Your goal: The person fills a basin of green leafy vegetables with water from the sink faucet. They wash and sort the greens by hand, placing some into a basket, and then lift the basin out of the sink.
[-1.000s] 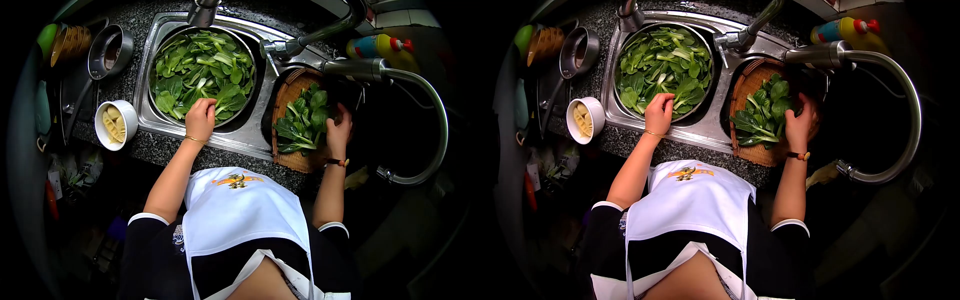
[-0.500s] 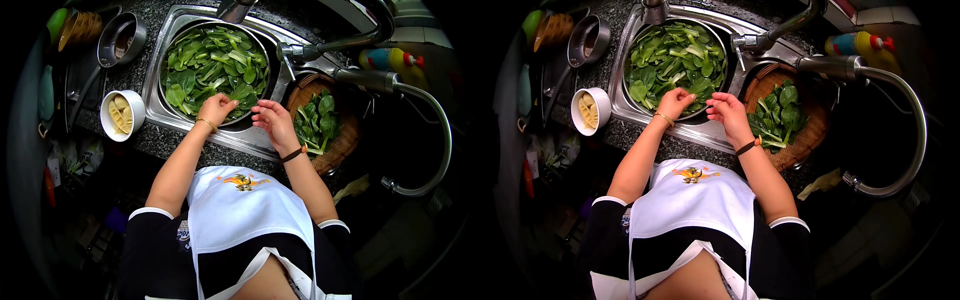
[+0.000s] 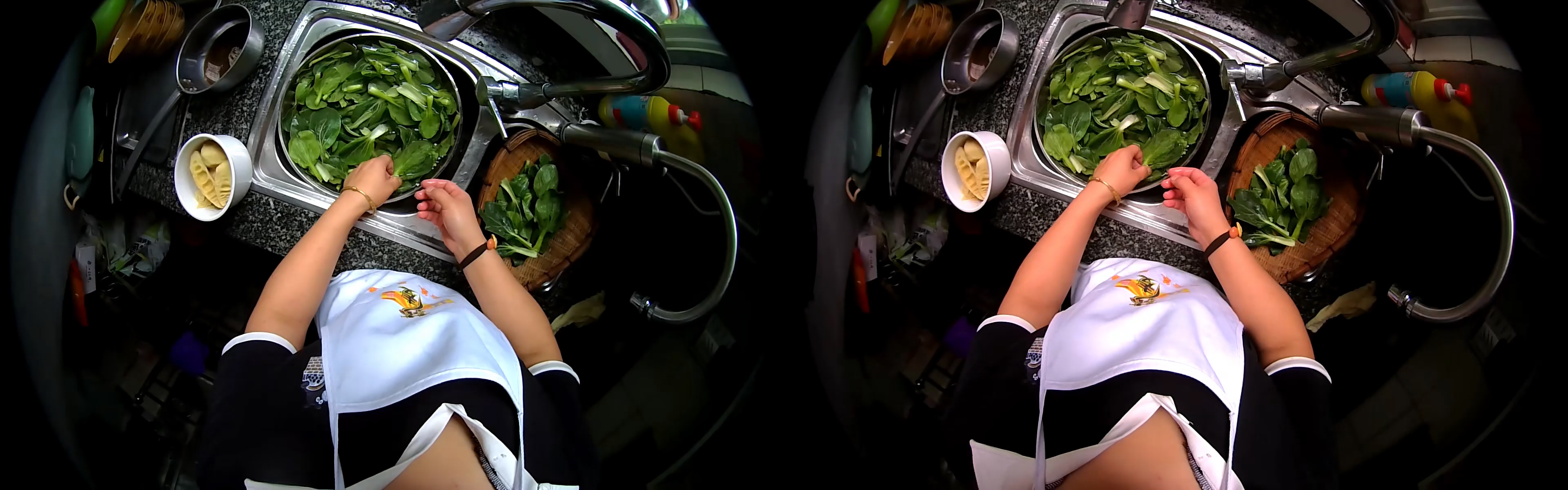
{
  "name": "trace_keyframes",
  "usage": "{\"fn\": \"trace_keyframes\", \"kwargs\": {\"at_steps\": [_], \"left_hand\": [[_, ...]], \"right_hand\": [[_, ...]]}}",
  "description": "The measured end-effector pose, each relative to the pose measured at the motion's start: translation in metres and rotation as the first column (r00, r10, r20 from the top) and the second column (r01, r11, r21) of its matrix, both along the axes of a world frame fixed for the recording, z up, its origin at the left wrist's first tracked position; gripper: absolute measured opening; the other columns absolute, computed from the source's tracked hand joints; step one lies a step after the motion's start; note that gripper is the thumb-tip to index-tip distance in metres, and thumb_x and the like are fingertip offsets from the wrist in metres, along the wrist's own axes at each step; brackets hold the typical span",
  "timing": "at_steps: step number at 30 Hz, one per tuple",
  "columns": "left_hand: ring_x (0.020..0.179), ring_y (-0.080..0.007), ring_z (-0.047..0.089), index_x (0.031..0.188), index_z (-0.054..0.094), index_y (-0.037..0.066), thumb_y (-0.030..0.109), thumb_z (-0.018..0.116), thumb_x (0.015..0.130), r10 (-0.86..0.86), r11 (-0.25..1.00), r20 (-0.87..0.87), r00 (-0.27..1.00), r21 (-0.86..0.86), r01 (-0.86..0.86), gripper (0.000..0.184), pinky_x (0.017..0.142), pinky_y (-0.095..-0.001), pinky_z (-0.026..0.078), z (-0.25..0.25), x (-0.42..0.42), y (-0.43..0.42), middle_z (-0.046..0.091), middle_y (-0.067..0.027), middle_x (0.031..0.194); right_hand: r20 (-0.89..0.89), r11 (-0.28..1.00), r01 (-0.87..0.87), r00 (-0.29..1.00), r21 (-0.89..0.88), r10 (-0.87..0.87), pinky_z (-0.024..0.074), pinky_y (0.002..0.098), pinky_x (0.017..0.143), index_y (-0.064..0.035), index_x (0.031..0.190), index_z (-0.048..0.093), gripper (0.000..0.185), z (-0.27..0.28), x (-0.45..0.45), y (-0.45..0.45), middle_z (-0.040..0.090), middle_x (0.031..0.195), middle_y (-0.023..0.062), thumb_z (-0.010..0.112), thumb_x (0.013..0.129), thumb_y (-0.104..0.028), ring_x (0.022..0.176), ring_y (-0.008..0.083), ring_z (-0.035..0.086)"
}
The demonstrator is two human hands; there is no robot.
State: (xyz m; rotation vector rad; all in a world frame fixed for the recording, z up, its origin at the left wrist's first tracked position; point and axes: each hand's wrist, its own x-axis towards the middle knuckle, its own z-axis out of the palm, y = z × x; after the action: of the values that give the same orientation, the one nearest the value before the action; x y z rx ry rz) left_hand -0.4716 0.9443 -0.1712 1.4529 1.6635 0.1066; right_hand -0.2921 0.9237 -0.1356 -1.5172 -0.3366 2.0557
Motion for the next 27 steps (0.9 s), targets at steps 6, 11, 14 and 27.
{"fn": "trace_keyframes", "kwargs": {"at_steps": [6,11,14,27], "left_hand": [[0.071,-0.0107,0.063,0.092,0.054,0.005,0.011,0.064,0.084,0.565,0.808,0.522,0.638,-0.507,-0.3,0.015,0.057,-0.0228,0.047,0.016,-0.011,-0.001,0.066,-0.0069,0.08],[0.072,-0.0117,0.064,0.099,0.049,0.007,0.012,0.064,0.086,0.622,0.759,0.603,0.499,-0.622,-0.194,0.021,0.057,-0.0201,0.047,0.026,-0.028,-0.01,0.067,-0.009,0.085],[0.072,-0.0118,0.064,0.1,0.049,0.008,0.013,0.066,0.085,0.644,0.744,0.599,0.476,-0.635,-0.208,0.023,0.058,-0.0201,0.048,0.027,-0.032,-0.013,0.068,-0.0086,0.085],[0.057,-0.0106,0.059,0.106,0.056,-0.003,0.011,0.064,0.086,0.599,0.794,0.482,0.639,-0.461,-0.396,0.026,0.048,-0.0212,0.048,0.018,-0.028,-0.022,0.063,-0.0044,0.077]], "right_hand": [[0.014,0.999,0.047,0.999,0.007,-0.047,0.0509,0.0227,0.062,-0.0016,0.107,0.054,0.021,0.01,-0.015,-0.001,0.061,0.09,0.0055,0.055,0.09,-0.013,0.07,0.0106,0.058],[-0.017,0.994,0.108,0.994,-0.007,-0.108,0.0463,0.0204,0.057,-0.0042,0.112,0.054,0.026,0.005,-0.036,0.004,0.062,0.09,0.0021,0.059,0.089,-0.015,0.07,0.0087,0.057],[-0.047,0.989,0.131,0.991,0.061,-0.129,0.0428,0.0191,0.053,-0.0028,0.104,0.056,0.021,0.008,-0.048,0.011,0.061,0.078,0.0001,0.061,0.087,-0.013,0.06,0.0071,0.056],[0.126,0.992,0.115,0.985,0.057,-0.121,0.0509,0.0284,0.073,0.0004,0.116,0.039,0.046,-0.01,-0.077,0.031,0.06,0.099,0.0097,0.068,0.082,-0.012,0.088,0.0159,0.06]]}}
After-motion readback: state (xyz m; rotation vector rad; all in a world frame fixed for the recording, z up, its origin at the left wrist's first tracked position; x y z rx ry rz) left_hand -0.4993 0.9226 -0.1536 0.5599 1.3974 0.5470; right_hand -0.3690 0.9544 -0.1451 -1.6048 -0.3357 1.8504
